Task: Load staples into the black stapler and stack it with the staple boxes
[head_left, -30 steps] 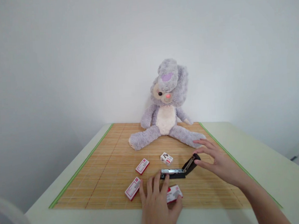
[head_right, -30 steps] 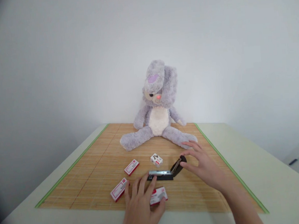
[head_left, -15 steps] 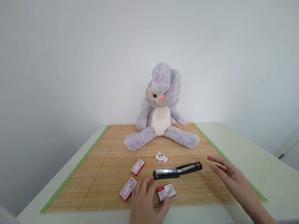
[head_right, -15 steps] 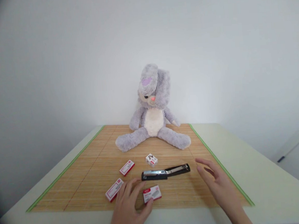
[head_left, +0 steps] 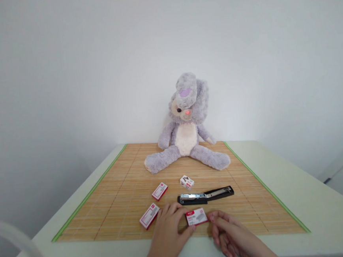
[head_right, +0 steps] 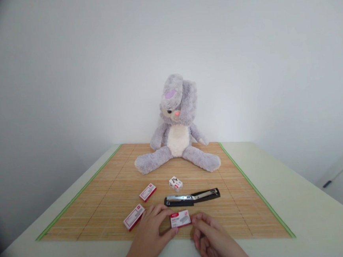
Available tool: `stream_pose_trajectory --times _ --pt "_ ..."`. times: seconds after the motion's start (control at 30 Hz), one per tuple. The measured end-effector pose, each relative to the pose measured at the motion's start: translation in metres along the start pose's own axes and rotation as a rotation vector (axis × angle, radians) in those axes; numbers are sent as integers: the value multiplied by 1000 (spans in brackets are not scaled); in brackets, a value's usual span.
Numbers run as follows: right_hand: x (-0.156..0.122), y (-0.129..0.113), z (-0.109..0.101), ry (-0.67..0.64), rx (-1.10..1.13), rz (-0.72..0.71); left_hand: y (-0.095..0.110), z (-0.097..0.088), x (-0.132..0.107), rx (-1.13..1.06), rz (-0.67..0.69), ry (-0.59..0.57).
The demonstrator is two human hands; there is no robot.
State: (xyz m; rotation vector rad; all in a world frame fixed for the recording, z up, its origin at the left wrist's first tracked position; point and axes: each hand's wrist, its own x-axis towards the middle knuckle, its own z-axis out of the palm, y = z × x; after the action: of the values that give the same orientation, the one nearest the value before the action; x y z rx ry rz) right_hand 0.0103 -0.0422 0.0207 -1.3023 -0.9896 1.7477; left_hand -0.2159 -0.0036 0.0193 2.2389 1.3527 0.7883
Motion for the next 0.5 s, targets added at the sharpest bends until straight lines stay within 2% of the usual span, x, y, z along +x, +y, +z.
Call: stream_pose_trajectory --times 0.2,0.37,0.5 --pt "-3 0 -3 -8 -10 -30 1 2 6 -11 21 -23" --pt "-4 -6 0 -44 5 38 -1 3 8 -19 32 -79" --pt "3 -8 -13 14 -184 12 -9 4 5 -34 5 -57"
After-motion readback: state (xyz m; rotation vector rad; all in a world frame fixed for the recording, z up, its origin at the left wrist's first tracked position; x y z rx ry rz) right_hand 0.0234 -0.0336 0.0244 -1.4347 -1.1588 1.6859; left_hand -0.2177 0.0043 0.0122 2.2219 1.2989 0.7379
